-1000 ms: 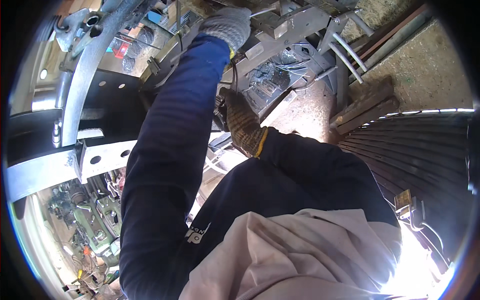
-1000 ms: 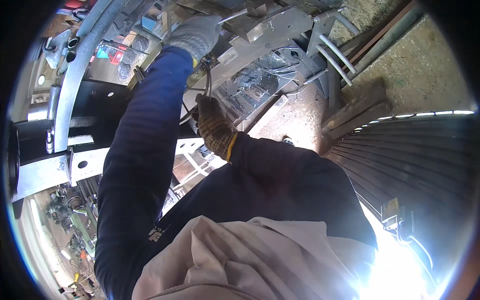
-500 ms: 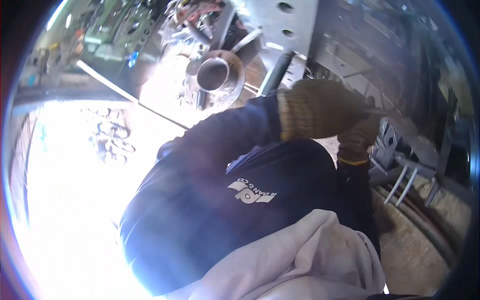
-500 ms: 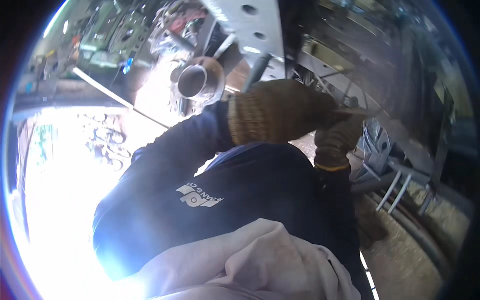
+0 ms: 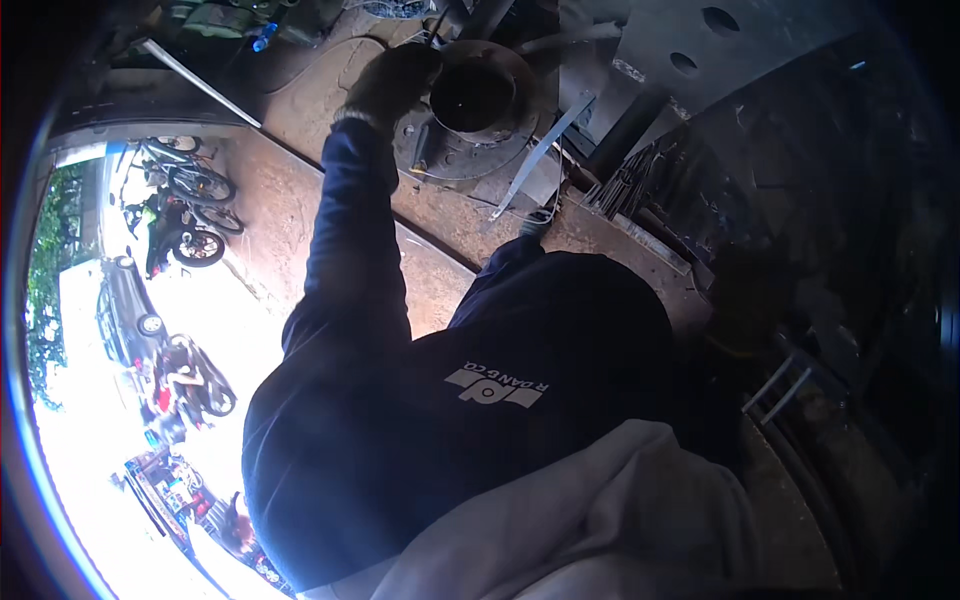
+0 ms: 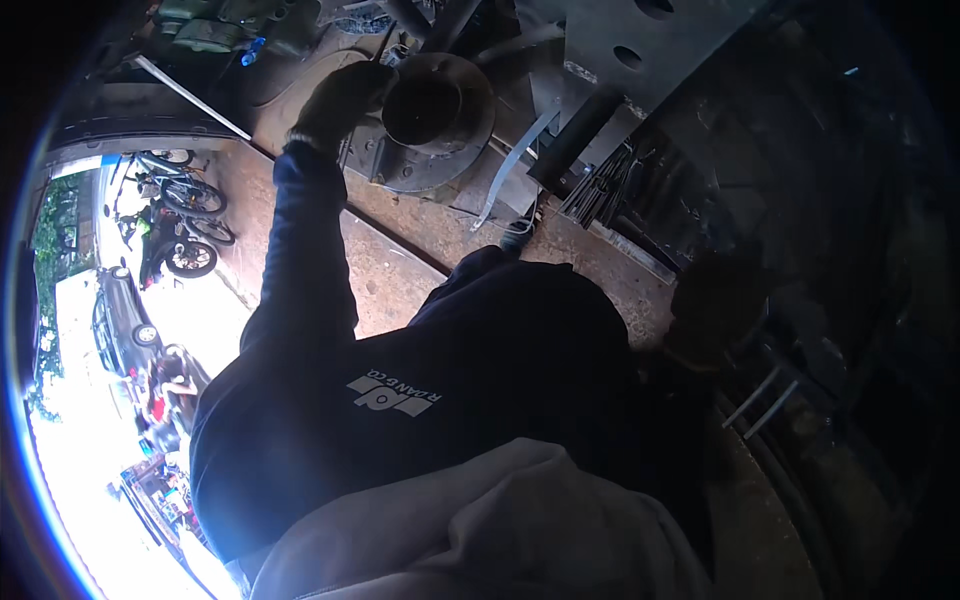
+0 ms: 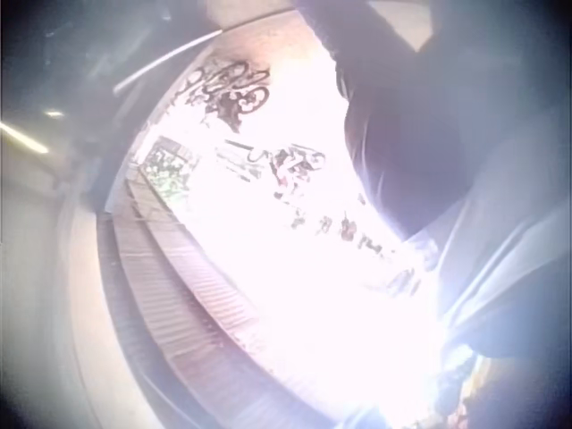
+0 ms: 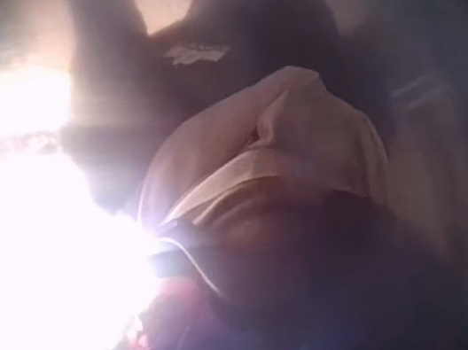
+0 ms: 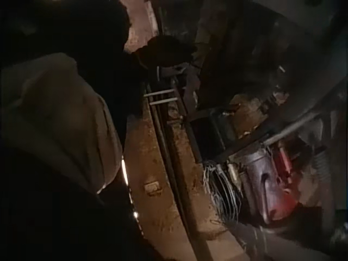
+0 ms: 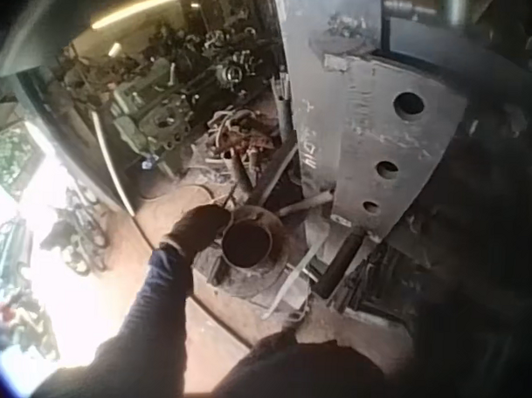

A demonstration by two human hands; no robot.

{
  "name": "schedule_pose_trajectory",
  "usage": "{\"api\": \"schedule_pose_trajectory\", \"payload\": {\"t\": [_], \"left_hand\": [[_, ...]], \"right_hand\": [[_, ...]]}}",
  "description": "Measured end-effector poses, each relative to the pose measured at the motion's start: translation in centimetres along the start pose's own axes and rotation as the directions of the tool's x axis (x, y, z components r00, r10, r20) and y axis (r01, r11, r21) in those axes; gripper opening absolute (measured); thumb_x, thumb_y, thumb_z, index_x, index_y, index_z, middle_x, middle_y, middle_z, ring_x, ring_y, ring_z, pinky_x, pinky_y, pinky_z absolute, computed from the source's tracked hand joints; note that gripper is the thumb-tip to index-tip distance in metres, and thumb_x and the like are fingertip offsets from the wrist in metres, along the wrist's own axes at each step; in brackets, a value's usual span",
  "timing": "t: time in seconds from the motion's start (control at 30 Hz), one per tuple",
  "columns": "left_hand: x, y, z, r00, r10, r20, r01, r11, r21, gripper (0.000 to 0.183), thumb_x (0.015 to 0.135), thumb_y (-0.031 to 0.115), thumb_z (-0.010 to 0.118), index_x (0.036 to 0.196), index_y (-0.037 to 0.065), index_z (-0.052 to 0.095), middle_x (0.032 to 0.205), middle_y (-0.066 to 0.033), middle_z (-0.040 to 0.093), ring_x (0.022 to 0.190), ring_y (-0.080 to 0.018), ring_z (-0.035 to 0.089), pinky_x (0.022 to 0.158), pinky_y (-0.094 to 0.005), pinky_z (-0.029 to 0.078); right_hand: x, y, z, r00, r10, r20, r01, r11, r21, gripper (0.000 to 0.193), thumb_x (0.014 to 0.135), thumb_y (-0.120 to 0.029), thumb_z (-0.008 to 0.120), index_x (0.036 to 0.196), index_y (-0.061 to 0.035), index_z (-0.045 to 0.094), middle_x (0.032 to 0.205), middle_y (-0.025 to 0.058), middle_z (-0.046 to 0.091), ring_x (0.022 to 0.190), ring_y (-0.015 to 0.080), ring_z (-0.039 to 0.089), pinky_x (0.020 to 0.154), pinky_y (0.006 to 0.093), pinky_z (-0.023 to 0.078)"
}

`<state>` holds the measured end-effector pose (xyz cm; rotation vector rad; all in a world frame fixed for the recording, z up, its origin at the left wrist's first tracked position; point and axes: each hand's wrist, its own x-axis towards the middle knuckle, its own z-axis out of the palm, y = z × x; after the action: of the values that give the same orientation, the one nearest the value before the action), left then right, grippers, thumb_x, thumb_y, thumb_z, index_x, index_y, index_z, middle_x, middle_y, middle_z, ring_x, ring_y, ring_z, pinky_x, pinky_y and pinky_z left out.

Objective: The person works with wires on a metal component by hand while wearing gloves, threading the wires through holes and twisting them together.

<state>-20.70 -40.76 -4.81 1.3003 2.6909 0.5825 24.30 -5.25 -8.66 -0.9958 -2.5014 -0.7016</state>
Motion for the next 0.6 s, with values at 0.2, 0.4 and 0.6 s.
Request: {"api": "schedule_pose_trajectory", "payload": {"t": [0.2, 0.4, 0.6], "left_hand": [[5.7, -7.4, 3.4, 0.899, 0.373, 0.232, -0.436, 0.695, 0.572, 0.02, 0.095, 0.021, 0.06, 0.101, 0.008, 0.075, 0.098, -0.0144, 0.075, 0.089, -0.0299, 0.073, 0.078, -0.0408, 0.058], [8.2, -4.7, 4.1, 0.919, 0.117, 0.378, -0.345, 0.705, 0.62, 0.031, 0.097, 0.032, 0.057, 0.092, 0.008, 0.076, 0.093, -0.0138, 0.075, 0.089, -0.0302, 0.073, 0.079, -0.0423, 0.058], [8.5, -3.4, 1.6, 0.923, 0.141, 0.359, -0.334, 0.758, 0.56, 0.029, 0.094, 0.033, 0.059, 0.093, 0.009, 0.076, 0.095, -0.0148, 0.074, 0.09, -0.0323, 0.073, 0.082, -0.0434, 0.057]], "right_hand": [[0.9, 0.3, -1.9, 1.0, -0.017, -0.006, 0.018, 0.982, 0.19, 0.06, 0.092, -0.043, 0.068, 0.132, 0.0013, 0.057, 0.108, 0.0207, 0.068, 0.093, 0.0366, 0.067, 0.084, 0.0486, 0.054], [2.6, -0.2, -4.1, 0.932, -0.034, 0.36, 0.074, 0.992, -0.099, 0.061, 0.095, -0.046, 0.063, 0.134, 0.0013, 0.056, 0.113, 0.0201, 0.067, 0.096, 0.0362, 0.067, 0.087, 0.0496, 0.053], [2.7, -1.0, -4.0, 0.882, -0.124, 0.456, 0.266, 0.928, -0.262, 0.056, 0.099, -0.044, 0.057, 0.133, 0.0005, 0.056, 0.116, 0.0195, 0.067, 0.101, 0.0354, 0.067, 0.092, 0.0496, 0.053]]}}
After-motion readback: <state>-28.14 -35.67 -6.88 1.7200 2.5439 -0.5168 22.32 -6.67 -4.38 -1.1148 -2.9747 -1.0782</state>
